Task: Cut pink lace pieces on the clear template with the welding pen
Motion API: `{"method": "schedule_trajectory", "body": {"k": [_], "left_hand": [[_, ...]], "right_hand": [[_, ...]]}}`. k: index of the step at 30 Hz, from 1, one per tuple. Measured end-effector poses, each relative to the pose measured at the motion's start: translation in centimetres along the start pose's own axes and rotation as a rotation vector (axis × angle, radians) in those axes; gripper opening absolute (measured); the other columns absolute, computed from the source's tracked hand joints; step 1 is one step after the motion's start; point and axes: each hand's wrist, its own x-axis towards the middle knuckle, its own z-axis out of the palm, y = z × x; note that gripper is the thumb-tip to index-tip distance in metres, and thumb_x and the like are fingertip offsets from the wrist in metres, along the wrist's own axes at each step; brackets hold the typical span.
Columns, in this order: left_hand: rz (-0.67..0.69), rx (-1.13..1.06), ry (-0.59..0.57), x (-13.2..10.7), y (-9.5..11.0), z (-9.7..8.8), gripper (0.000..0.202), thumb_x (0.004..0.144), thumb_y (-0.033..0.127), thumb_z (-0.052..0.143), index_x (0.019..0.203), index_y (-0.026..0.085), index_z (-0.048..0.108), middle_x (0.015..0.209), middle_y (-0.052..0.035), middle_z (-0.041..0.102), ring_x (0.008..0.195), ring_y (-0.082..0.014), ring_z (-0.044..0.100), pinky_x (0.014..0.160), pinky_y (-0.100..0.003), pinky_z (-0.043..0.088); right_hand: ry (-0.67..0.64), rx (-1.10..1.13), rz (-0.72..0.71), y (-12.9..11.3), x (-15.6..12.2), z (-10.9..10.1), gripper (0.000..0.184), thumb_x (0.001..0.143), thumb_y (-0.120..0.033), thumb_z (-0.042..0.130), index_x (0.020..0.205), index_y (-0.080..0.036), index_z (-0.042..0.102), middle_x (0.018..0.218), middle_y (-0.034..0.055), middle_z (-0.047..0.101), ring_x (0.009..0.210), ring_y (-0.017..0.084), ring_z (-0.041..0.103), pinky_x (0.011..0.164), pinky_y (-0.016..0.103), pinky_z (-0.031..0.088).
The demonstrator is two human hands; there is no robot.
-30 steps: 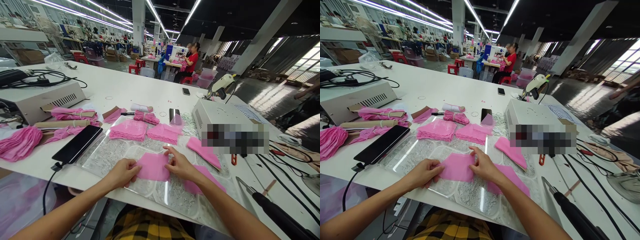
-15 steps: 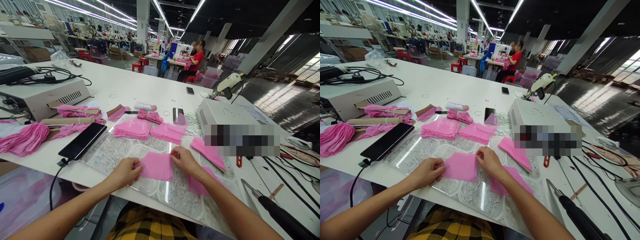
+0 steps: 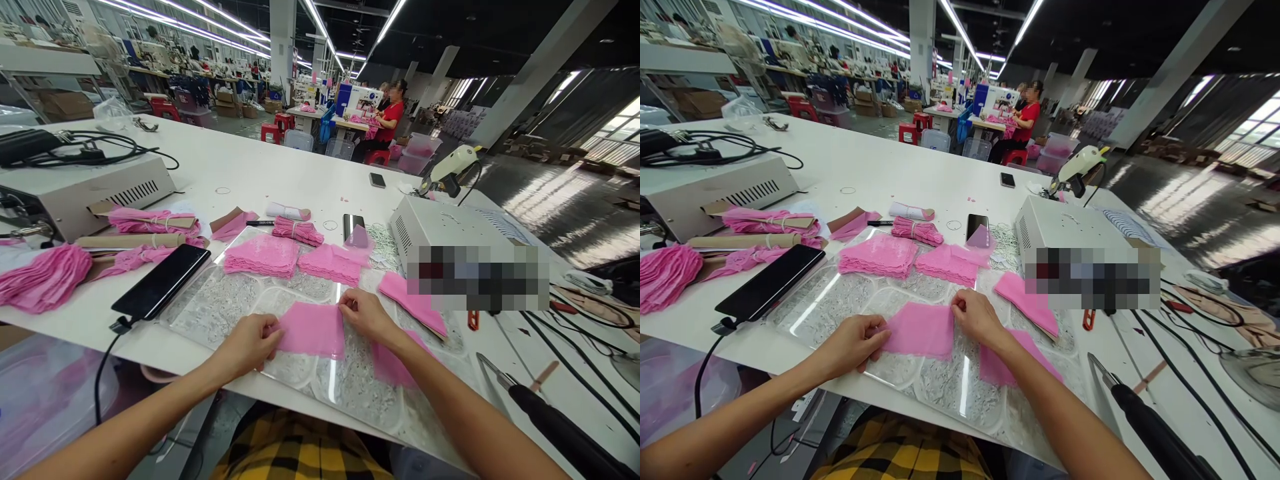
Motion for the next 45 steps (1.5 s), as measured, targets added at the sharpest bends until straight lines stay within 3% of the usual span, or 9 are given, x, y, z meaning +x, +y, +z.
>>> {"method": "schedule_trajectory", "body": {"k": [10, 17, 21, 24, 31, 45], "left_hand": [[-0.018, 0.002, 0.019, 0.2, -0.1, 0.2, 0.022, 0.076, 0.04, 0.043, 0.067, 0.021, 0.047, 0.05, 0.0025, 0.06, 0.035, -0.0127, 0.05, 0.045, -0.023, 0.038], [-0.032, -0.016, 0.011, -0.1, 0.4, -0.2, 0.026, 0.075, 0.045, 0.044, 0.065, 0.021, 0.045, 0.05, 0.0024, 0.058, 0.035, -0.0119, 0.047, 0.044, -0.023, 0.038], [-0.039, -0.006, 0.02, 0.0, 0.6, -0.3, 0.028, 0.075, 0.047, 0.043, 0.063, 0.022, 0.044, 0.049, 0.002, 0.057, 0.036, -0.0124, 0.047, 0.043, -0.023, 0.036], [-0.04, 0.017, 0.026, 0.1, 0.7, -0.4, 0.028, 0.075, 0.047, 0.042, 0.063, 0.022, 0.044, 0.048, 0.0015, 0.058, 0.036, -0.0127, 0.046, 0.042, -0.023, 0.035], [-0.017, 0.101, 0.05, 0.1, 0.8, -0.5, 0.028, 0.078, 0.043, 0.043, 0.061, 0.021, 0.047, 0.048, 0.0013, 0.058, 0.04, -0.0133, 0.047, 0.047, -0.023, 0.034], [0.031, 0.393, 0.148, 0.0, 0.3, -0.6, 0.026, 0.082, 0.031, 0.048, 0.059, 0.02, 0.043, 0.054, 0.0022, 0.046, 0.056, -0.0154, 0.045, 0.055, -0.026, 0.025]], "right_hand": [[0.025, 0.02, 0.006, -0.2, -0.3, -0.1, 0.009, 0.076, -0.017, 0.051, 0.077, -0.02, 0.059, 0.071, 0.0003, 0.062, 0.065, 0.014, 0.053, 0.06, 0.027, 0.038], [-0.086, 0.052, -0.084, -1.5, -5.4, -0.7, 0.008, 0.078, -0.017, 0.054, 0.08, -0.021, 0.061, 0.079, -0.0002, 0.063, 0.062, 0.011, 0.052, 0.061, 0.025, 0.041], [-0.044, -0.115, -0.166, -1.8, -7.2, 0.5, 0.014, 0.078, -0.021, 0.06, 0.092, -0.02, 0.06, 0.092, 0.0031, 0.064, 0.068, 0.013, 0.055, 0.062, 0.027, 0.04], [0.04, -0.25, -0.277, -1.5, -7.4, 1.5, 0.006, 0.081, -0.017, 0.057, 0.085, -0.019, 0.06, 0.085, 0.0029, 0.063, 0.067, 0.013, 0.055, 0.057, 0.025, 0.035], [0.201, -0.362, -0.505, -0.8, -7.6, 2.1, 0.017, 0.076, -0.004, 0.048, 0.075, -0.019, 0.057, 0.072, 0.0017, 0.059, 0.061, 0.012, 0.05, 0.053, 0.025, 0.03], [0.09, -0.309, -0.512, -0.6, -7.9, 2.1, 0.017, 0.078, -0.005, 0.047, 0.078, -0.019, 0.058, 0.074, 0.0027, 0.06, 0.06, 0.013, 0.051, 0.052, 0.025, 0.031]]}}
